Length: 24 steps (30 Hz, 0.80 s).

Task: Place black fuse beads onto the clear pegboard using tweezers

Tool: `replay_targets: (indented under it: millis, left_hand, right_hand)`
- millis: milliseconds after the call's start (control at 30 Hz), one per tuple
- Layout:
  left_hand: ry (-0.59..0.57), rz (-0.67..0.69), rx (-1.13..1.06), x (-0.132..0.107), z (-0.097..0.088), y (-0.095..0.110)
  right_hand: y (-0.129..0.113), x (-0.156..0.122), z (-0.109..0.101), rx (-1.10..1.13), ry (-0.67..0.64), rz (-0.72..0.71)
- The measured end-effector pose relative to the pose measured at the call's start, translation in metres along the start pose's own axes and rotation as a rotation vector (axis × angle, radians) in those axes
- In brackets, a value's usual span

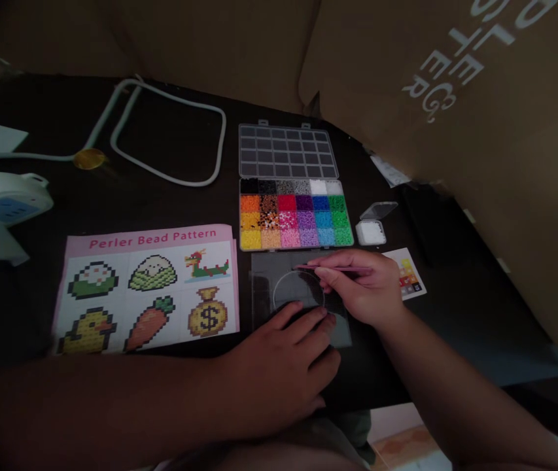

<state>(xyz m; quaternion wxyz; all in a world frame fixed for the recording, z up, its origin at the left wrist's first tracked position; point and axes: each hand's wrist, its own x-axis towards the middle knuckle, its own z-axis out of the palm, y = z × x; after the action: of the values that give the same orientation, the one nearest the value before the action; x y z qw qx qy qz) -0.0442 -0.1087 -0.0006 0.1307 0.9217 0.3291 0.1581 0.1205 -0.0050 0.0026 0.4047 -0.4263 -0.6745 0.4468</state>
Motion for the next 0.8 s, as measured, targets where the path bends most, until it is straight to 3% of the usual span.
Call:
replay_targets:
  millis: [333, 533, 667, 800]
  left_hand:
    - [0.017, -0.001, 0.02, -0.002, -0.001, 0.0]
    - [0.032, 0.036, 0.065, -0.002, 0.008, -0.004]
    - [0.055, 0.058, 0.096, -0.001, 0.01, -0.007]
    - [0.049, 0.061, 0.101, -0.003, 0.008, -0.008]
  right_hand:
    - [0.005, 0.001, -0.003, 0.06, 0.055, 0.01]
    - [0.006, 0.011, -0.005, 0.043, 0.186, 0.006]
    - [-0.004, 0.025, -0.006, -0.022, 0.234, -0.056]
    - [-0.022, 0.041, 0.006, -0.219, 0.147, -0.246]
